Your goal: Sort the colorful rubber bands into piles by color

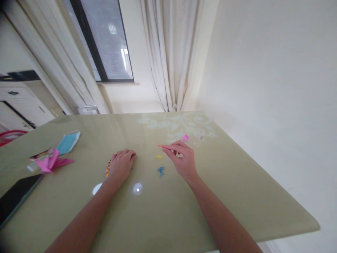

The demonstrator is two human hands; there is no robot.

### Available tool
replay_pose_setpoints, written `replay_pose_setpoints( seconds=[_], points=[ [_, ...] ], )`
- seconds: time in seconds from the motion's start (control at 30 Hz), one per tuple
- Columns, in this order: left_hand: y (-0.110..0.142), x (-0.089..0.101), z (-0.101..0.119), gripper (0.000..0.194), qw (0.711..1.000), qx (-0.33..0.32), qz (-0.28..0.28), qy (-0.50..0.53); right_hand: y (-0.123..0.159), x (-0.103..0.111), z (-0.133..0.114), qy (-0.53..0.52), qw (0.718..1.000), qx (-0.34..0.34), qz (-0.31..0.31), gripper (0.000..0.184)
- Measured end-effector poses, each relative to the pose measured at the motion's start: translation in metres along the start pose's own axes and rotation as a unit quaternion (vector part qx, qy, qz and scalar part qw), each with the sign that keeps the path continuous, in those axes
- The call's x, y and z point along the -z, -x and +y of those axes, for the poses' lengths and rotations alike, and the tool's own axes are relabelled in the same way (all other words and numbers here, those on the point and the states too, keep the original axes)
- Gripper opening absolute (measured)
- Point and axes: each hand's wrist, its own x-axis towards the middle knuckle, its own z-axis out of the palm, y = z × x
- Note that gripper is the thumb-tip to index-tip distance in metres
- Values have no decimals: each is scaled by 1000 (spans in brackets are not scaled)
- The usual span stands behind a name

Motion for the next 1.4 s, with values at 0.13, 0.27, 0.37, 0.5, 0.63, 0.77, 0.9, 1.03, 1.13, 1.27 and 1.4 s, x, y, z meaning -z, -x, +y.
replay_pose_setpoints(
  seconds=[0.13, 0.27, 0.37, 0.5, 0.63, 0.77, 0.9, 1.03, 1.13, 1.27, 1.4],
  points=[
    [0, 0, 1, 31, 1000, 0, -1, -5, 1, 0, 17, 52, 999, 1, -8, 14],
    [-1, 2, 3, 28, 1000, 2, 9, 4, 6, -2, 44, 152, 986, -15, -69, 21],
    [-2, 4, 5, 28, 1000, 8, 26, 16, 7, -6, 62, 249, 959, -33, -130, 18],
    [-4, 5, 8, 28, 999, 8, 41, 31, -2, -13, 74, 352, 917, -41, -184, 16],
    [-4, 5, 9, 27, 998, 7, 41, 44, -12, -21, 80, 409, 884, -31, -225, 20],
    [-6, 5, 9, 27, 995, 14, 45, 86, -13, -24, 79, 428, 875, -25, -227, 27],
    [-12, 5, 13, 21, 957, 24, 71, 282, -8, -27, 66, 410, 887, -16, -213, 25],
    [-15, 4, 24, 19, 817, 30, 27, 575, 2, -34, 42, 252, 947, -2, -197, 21],
    [-12, 5, 32, 33, 713, 36, -34, 699, 12, -40, 27, 175, 971, 34, -158, 30],
    [-6, 9, 38, 44, 670, 38, -75, 738, 20, -44, 18, 146, 977, 82, -134, 24],
    [-3, 13, 40, 47, 670, 51, -92, 735, 23, -42, 14, 143, 978, 89, -121, 22]
  ],
)
